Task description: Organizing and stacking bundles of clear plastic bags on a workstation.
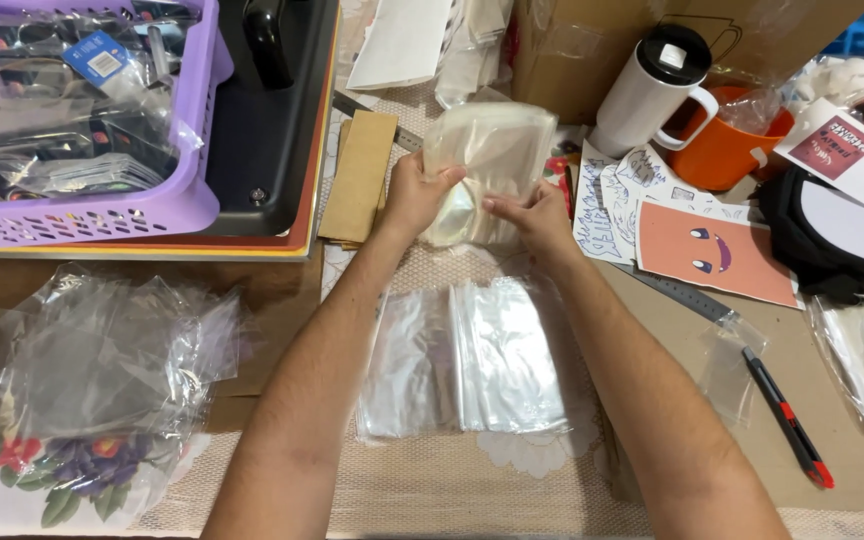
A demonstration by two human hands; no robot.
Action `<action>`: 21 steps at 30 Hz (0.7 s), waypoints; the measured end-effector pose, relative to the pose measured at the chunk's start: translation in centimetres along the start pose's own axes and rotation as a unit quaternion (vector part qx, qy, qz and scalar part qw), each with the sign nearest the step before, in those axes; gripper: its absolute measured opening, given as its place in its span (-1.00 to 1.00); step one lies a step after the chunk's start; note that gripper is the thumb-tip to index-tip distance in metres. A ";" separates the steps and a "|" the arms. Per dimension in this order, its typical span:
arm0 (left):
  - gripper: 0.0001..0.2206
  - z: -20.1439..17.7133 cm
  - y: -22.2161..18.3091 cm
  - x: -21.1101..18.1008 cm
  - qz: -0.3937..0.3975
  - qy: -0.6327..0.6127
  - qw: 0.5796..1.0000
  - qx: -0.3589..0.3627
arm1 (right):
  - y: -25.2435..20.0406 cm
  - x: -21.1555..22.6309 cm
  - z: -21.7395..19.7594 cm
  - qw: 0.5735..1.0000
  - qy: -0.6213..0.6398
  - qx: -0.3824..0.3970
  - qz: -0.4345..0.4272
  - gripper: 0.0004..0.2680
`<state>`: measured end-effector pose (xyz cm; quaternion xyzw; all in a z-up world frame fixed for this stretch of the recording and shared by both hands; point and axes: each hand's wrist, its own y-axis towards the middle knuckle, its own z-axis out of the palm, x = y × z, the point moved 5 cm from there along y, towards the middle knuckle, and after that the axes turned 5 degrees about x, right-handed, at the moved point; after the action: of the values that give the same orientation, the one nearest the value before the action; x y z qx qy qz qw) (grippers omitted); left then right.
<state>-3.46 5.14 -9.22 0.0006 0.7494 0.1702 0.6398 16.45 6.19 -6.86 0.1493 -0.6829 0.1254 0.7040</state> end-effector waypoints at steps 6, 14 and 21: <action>-0.58 0.5 1.0 -0.3 -0.219 -0.134 0.966 -0.024 | 1.9 -1.3 -1.5 0.993 0.029 -0.012 0.112 -0.56; -0.49 3.4 -4.9 -5.5 -0.213 -0.311 0.918 -0.121 | -2.3 -1.3 1.1 0.944 0.304 -0.117 0.060 -0.57; -0.36 4.1 -9.0 -10.7 -0.101 -0.297 0.946 -0.082 | -4.3 0.1 2.8 0.889 0.425 -0.095 0.140 -0.67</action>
<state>4.37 -4.64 -1.82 -0.0771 0.5048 0.1575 0.8452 15.55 1.13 -6.88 -0.0833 -0.3412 0.2086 0.9127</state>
